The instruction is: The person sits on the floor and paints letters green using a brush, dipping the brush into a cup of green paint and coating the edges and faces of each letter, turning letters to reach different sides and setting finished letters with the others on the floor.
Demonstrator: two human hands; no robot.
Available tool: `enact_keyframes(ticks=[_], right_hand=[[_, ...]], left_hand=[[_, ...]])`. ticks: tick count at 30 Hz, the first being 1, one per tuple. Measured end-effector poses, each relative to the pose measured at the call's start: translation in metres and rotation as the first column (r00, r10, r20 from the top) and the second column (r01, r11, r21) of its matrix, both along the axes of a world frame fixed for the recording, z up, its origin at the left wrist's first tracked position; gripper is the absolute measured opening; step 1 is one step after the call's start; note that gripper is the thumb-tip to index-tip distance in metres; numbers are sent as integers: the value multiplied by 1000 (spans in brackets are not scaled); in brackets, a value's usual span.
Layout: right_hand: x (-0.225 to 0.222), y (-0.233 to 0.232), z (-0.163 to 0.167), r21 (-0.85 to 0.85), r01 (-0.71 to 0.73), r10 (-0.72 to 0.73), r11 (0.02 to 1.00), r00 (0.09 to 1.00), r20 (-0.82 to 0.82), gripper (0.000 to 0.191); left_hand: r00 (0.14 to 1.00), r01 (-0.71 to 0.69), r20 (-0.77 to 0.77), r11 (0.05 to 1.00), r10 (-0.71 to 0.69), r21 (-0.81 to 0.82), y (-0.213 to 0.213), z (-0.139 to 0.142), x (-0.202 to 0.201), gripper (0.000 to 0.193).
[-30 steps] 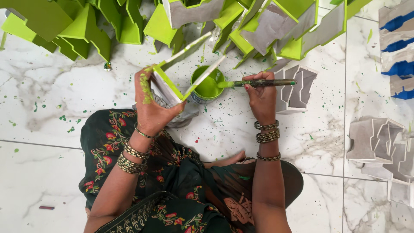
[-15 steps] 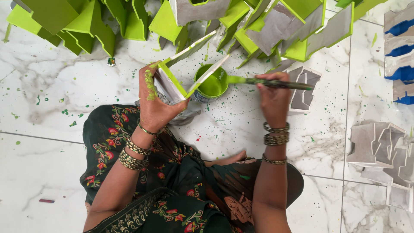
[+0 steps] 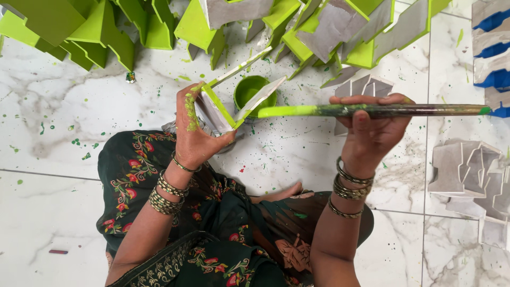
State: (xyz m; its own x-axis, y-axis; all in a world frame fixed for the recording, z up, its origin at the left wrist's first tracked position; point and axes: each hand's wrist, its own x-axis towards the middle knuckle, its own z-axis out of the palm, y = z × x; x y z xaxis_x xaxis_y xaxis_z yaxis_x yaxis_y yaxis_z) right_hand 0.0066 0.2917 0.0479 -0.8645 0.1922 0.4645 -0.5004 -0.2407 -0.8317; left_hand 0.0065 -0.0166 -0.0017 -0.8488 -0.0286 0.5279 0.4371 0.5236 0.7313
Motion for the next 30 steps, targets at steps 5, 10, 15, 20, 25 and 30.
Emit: enact_keyframes(ticks=[5, 10, 15, 20, 25, 30], right_hand=[[-6, -14, 0, 14, 33, -33, 999, 999, -13, 49], [-6, -17, -2, 85, 52, -50, 995, 998, -26, 46], [-2, -14, -1, 156, 116, -100, 981, 990, -104, 43], [4, -15, 2, 143, 85, -67, 986, 990, -128, 41], [4, -22, 1, 230, 65, -40, 971, 993, -111, 38], [5, -22, 5, 267, 147, -99, 953, 978, -183, 37]], left_hand=[[1000, 9, 27, 998, -11, 61, 5, 4, 0, 93], [1000, 10, 25, 998, -12, 64, 7, 7, 1, 93], [998, 1, 57, 998, -5, 68, 6, 7, 2, 93], [999, 4, 43, 998, -7, 57, 7, 6, 1, 93], [999, 3, 38, 999, -5, 52, 8, 6, -1, 94], [998, 2, 56, 998, -5, 56, 7, 6, -1, 94]])
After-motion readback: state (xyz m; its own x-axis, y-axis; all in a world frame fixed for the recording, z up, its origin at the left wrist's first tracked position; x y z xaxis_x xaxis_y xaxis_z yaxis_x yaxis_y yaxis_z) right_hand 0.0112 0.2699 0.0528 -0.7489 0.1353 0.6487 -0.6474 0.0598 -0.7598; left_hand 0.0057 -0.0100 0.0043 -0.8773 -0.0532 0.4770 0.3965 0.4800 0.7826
